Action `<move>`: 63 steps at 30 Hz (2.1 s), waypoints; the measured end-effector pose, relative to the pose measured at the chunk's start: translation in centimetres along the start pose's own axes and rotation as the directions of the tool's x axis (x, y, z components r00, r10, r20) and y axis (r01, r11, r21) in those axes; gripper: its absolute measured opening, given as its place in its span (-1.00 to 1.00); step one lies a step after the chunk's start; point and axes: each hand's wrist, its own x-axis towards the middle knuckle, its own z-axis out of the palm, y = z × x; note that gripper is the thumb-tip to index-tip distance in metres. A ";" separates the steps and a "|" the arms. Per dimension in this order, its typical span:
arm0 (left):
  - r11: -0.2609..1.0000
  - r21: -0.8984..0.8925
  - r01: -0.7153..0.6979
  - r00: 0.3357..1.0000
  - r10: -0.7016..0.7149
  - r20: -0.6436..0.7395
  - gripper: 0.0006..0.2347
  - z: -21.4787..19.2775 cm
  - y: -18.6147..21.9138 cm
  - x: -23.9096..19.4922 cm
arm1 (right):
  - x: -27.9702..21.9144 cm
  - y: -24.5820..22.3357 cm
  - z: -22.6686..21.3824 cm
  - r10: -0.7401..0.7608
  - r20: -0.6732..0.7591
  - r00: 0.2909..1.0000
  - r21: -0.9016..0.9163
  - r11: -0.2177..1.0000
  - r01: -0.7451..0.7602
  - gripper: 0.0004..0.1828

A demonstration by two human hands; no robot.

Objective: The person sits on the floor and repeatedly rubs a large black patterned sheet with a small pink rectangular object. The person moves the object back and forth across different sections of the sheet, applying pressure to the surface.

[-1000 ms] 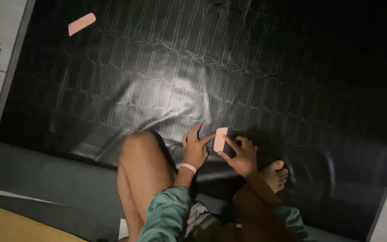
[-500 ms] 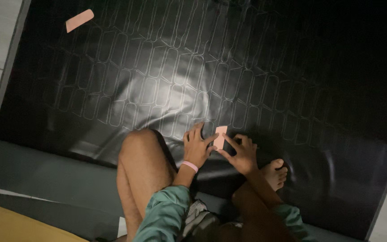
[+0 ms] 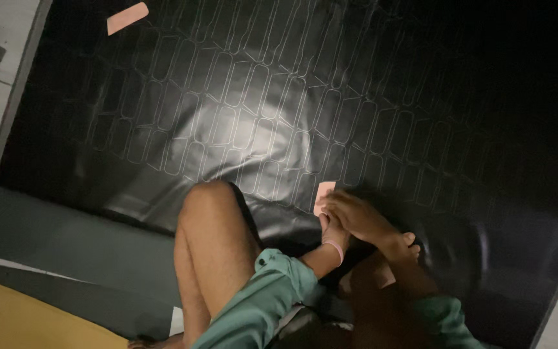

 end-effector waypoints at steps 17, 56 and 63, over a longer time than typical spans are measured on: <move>0.944 0.021 0.329 0.930 -0.319 -0.182 -0.59 -0.4 -1.6 -1.2 | 3.5 -0.2 -1.6 -0.034 -0.147 0.989 -0.326 0.945 -0.016 -0.77; 0.554 -0.791 -0.262 0.695 -0.460 -0.552 -0.87 0.6 -14.1 -6.5 | -5.7 0.0 3.8 0.013 -0.355 0.935 -0.213 0.972 -0.094 -0.80; 0.112 -0.936 -0.333 0.812 -0.471 -0.345 -0.91 -0.2 -13.6 -6.2 | -8.1 2.6 3.5 0.081 -0.532 0.843 -0.243 0.939 -0.243 -0.84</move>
